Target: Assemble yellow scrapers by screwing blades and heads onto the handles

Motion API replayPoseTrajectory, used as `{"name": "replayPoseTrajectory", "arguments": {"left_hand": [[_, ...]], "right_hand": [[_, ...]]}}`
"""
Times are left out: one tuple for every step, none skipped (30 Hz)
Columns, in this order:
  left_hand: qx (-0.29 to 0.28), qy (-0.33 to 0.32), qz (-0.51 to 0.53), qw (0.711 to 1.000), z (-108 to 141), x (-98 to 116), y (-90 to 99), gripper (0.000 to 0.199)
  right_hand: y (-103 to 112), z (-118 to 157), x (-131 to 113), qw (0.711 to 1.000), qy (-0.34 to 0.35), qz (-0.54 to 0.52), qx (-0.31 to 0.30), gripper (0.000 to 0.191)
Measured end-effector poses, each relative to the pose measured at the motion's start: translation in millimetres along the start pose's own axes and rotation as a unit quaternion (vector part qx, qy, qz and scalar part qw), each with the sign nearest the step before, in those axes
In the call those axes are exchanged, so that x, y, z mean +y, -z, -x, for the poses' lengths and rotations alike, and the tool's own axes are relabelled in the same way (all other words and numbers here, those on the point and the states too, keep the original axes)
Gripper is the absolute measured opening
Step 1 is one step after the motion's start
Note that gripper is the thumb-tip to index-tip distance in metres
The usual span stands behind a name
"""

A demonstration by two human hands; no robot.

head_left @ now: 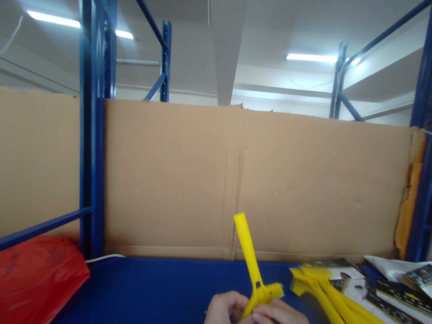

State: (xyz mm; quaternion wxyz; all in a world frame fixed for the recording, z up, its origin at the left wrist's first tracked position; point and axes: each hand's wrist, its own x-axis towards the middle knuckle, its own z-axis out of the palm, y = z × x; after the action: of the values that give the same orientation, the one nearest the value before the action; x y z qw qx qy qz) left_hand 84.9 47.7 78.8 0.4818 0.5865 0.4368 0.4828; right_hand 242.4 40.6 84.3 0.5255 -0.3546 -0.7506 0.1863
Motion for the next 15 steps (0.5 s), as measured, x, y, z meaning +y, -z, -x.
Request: {"name": "replayPoseTrajectory", "arguments": {"left_hand": [[-0.001, 0.003, -0.005, 1.000, 0.6, 1.7, -0.4, 0.030], [-0.001, 0.004, -0.011, 1.000, 1.4, 3.8, -1.1, 0.029], [0.000, 0.006, -0.018, 1.000, 2.3, 6.1, -1.9, 0.029], [0.005, 0.007, -0.027, 1.000, 3.2, 8.6, -2.9, 0.028], [0.014, 0.006, -0.037, 0.999, 4.2, 10.9, -3.9, 0.026], [0.025, 0.005, -0.047, 0.999, 5.1, 13.0, -4.8, 0.025], [0.036, 0.004, -0.056, 0.998, 5.8, 14.7, -5.6, 0.024], [0.044, 0.004, -0.063, 0.997, 6.3, 15.7, -6.0, 0.023], [0.047, 0.005, -0.066, 0.997, 6.5, 15.9, -6.1, 0.022], [0.044, 0.008, -0.064, 0.997, 6.3, 15.3, -5.8, 0.022], [0.036, 0.012, -0.060, 0.997, 5.9, 13.7, -5.1, 0.021], [0.029, 0.015, -0.051, 0.998, 5.1, 11.1, -4.1, 0.021], [0.026, 0.018, -0.039, 0.999, 4.2, 7.8, -3.0, 0.021], [0.025, 0.022, -0.025, 0.999, 3.2, 3.9, -1.8, 0.020], [0.026, 0.027, -0.010, 0.999, 2.2, -0.2, -0.8, 0.021]], "right_hand": [[-0.2, 0.3, -0.4, 1.000, 0.002, 0.009, 0.003, 0.018], [-0.7, 1.0, -0.5, 1.000, -0.001, 0.016, 0.002, 0.018], [-1.7, 2.0, -0.2, 1.000, -0.012, 0.020, 0.001, 0.018], [-2.9, 3.1, 0.5, 0.999, -0.030, 0.018, 0.003, 0.018], [-4.4, 4.1, 1.4, 0.998, -0.055, 0.014, 0.009, 0.016], [-5.8, 4.7, 2.4, 0.996, -0.084, 0.011, 0.021, 0.012], [-7.0, 4.8, 2.9, 0.993, -0.112, 0.011, 0.034, 0.009], [-7.6, 4.3, 2.7, 0.989, -0.140, 0.016, 0.049, 0.011], [-7.6, 3.2, 1.6, 0.984, -0.164, 0.028, 0.060, 0.015], [-6.9, 1.6, -0.5, 0.980, -0.184, 0.045, 0.066, 0.019], [-5.7, -0.3, -3.3, 0.975, -0.202, 0.064, 0.068, 0.021], [-4.1, -2.2, -6.4, 0.971, -0.215, 0.081, 0.068, 0.023], [-2.5, -3.8, -9.4, 0.967, -0.225, 0.098, 0.072, 0.025], [-1.0, -5.0, -11.7, 0.963, -0.232, 0.111, 0.075, 0.026], [0.1, -5.7, -13.0, 0.961, -0.236, 0.120, 0.077, 0.027]]}}
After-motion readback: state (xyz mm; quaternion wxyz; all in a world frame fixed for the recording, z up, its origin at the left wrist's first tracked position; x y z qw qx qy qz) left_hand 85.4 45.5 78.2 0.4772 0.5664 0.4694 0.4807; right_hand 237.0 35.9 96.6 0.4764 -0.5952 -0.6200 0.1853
